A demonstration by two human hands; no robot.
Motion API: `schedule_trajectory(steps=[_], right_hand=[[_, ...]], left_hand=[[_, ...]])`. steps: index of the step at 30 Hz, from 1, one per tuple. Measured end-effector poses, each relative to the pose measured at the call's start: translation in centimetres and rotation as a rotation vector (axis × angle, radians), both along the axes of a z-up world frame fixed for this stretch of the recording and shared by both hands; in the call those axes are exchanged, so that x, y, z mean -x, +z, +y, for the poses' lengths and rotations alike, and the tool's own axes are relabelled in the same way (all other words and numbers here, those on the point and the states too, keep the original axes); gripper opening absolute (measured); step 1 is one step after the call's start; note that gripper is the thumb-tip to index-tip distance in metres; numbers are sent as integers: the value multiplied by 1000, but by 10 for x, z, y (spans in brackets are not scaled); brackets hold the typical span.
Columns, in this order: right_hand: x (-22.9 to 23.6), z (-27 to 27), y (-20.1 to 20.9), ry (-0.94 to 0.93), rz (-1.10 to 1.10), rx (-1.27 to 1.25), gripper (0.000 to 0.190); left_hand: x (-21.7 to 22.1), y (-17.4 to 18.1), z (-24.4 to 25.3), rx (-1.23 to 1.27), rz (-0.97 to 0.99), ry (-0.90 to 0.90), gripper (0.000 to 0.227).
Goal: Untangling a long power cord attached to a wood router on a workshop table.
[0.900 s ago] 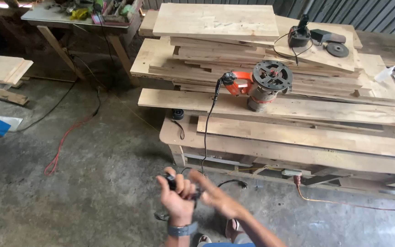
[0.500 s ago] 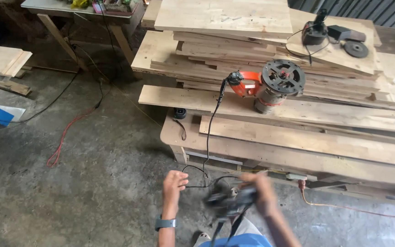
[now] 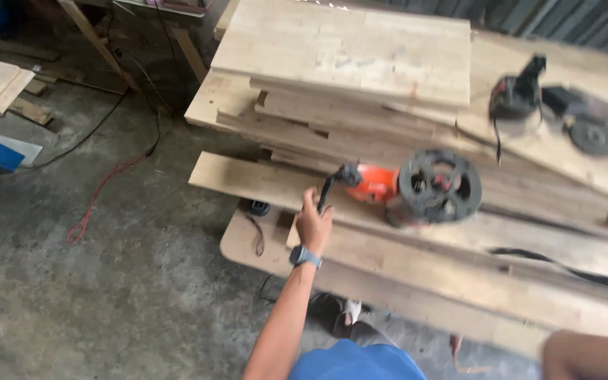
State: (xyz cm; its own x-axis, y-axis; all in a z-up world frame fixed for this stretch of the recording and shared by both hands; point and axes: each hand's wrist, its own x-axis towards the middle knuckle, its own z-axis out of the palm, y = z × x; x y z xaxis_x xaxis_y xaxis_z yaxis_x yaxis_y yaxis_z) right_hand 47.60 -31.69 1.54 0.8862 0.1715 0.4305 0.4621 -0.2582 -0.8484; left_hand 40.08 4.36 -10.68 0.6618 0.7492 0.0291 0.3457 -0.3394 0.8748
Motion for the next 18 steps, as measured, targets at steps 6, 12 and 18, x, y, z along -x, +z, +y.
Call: schedule_trajectory(steps=[6,12,18], right_hand=[[-94,52,18,256,22,333,86],[-112,108,37,494,24,646,75],[-87,154,61,650,-20,967,65]], left_hand=[[-2,-38,11,19,-279,108,15],[18,28,13,-227,-327,-26,52],[31,8,28,541,-473,-211,44]])
